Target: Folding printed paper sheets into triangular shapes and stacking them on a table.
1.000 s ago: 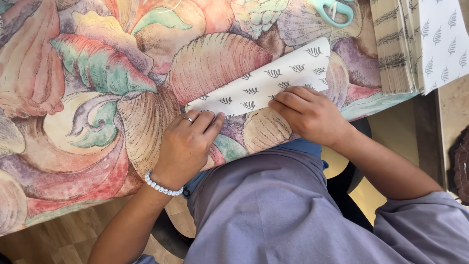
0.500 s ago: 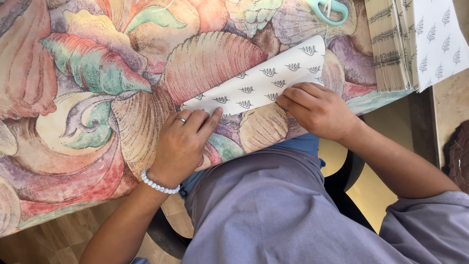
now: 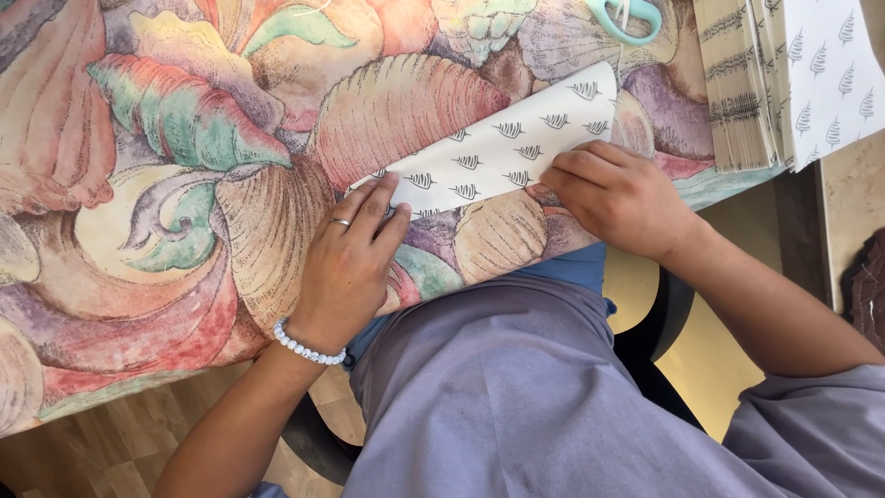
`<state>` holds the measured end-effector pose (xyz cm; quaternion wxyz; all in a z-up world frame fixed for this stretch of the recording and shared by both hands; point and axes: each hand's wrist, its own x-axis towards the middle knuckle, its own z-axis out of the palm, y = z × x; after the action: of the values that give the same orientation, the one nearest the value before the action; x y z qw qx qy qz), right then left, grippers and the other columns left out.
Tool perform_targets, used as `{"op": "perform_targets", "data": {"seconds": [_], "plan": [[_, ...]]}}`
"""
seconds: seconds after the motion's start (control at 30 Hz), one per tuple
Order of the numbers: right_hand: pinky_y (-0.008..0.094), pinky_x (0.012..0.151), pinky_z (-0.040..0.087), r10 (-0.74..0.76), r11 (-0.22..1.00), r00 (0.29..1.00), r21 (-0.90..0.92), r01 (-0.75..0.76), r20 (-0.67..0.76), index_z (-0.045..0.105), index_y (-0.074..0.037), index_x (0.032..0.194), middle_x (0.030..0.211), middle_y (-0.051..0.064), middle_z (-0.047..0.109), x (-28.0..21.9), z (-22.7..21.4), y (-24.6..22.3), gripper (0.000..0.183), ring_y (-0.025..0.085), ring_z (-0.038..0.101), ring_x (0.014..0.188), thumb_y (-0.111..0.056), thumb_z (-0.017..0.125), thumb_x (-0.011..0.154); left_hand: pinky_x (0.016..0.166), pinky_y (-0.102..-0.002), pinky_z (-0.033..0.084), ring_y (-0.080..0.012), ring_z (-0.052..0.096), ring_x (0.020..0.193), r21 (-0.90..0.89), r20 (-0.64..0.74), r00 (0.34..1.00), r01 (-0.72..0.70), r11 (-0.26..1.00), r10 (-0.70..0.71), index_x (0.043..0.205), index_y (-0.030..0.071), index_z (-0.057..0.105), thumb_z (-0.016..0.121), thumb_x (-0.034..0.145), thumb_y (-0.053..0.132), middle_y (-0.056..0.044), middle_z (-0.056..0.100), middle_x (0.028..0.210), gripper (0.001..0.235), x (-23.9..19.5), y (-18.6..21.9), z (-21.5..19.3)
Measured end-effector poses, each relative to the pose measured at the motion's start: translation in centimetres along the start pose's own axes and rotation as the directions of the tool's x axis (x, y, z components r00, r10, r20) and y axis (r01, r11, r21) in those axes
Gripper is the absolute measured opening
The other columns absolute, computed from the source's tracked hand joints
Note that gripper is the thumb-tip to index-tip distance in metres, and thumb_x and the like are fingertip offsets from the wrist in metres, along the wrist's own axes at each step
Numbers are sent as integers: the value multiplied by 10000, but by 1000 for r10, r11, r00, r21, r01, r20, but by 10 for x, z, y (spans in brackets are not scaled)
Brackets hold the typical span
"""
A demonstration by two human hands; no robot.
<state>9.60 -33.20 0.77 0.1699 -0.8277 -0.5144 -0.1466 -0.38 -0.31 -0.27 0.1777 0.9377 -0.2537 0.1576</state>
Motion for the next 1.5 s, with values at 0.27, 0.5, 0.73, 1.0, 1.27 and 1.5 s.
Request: {"op": "perform_targets", "data": {"seconds": [0.27,0.5,0.73,1.0,1.27,1.5], "plan": [[367,751,566,-39,994,996,103,48,-81,725,-29,918,925,114,652,48,17,-34,155,290,679,839,-83,627,1026,980,-454,455,-345,587,1253,86,66,997,30,996,-35,1187,80,630,482,1014,98,-210,569,1474,228,-4,-2,9],[349,732,555,-67,992,993,104,77,-92,683,-28,927,922,94,616,67,29,-51,236,269,657,841,-67,504,1076,1023,-491,442,-380,547,1314,23,65,998,3,1000,-5,1212,48,657,482,1006,55,-224,584,1451,270,-6,-5,4],[361,745,566,-68,994,996,83,72,-60,686,-11,931,935,105,626,67,24,-51,209,272,661,849,-43,527,1062,939,-425,507,-317,643,1094,33,5,997,-81,996,81,1208,70,697,446,1040,82,-161,677,1174,302,-6,0,11],[368,760,570,-57,998,997,13,58,-44,701,-12,933,918,114,626,50,16,-38,229,287,674,848,-40,525,1076,922,-422,517,-307,651,1044,-20,-23,997,-78,997,78,1183,69,723,467,1031,68,-143,673,1110,297,-6,-5,10],[354,778,572,-55,996,998,-71,53,-25,707,-19,949,930,113,635,21,8,-20,227,273,679,862,-41,526,1084,1006,-452,488,-308,634,1096,-83,-18,997,-70,994,68,1199,57,713,478,1026,87,-139,661,1143,294,-7,-10,13],[334,785,576,-72,995,997,-76,69,-27,700,-24,926,913,102,629,22,9,-19,213,259,679,844,-43,554,1079,941,-477,541,-400,543,1367,-165,88,995,54,985,-40,1128,-6,660,550,989,19,-221,565,1475,179,2,-2,-1]]}}
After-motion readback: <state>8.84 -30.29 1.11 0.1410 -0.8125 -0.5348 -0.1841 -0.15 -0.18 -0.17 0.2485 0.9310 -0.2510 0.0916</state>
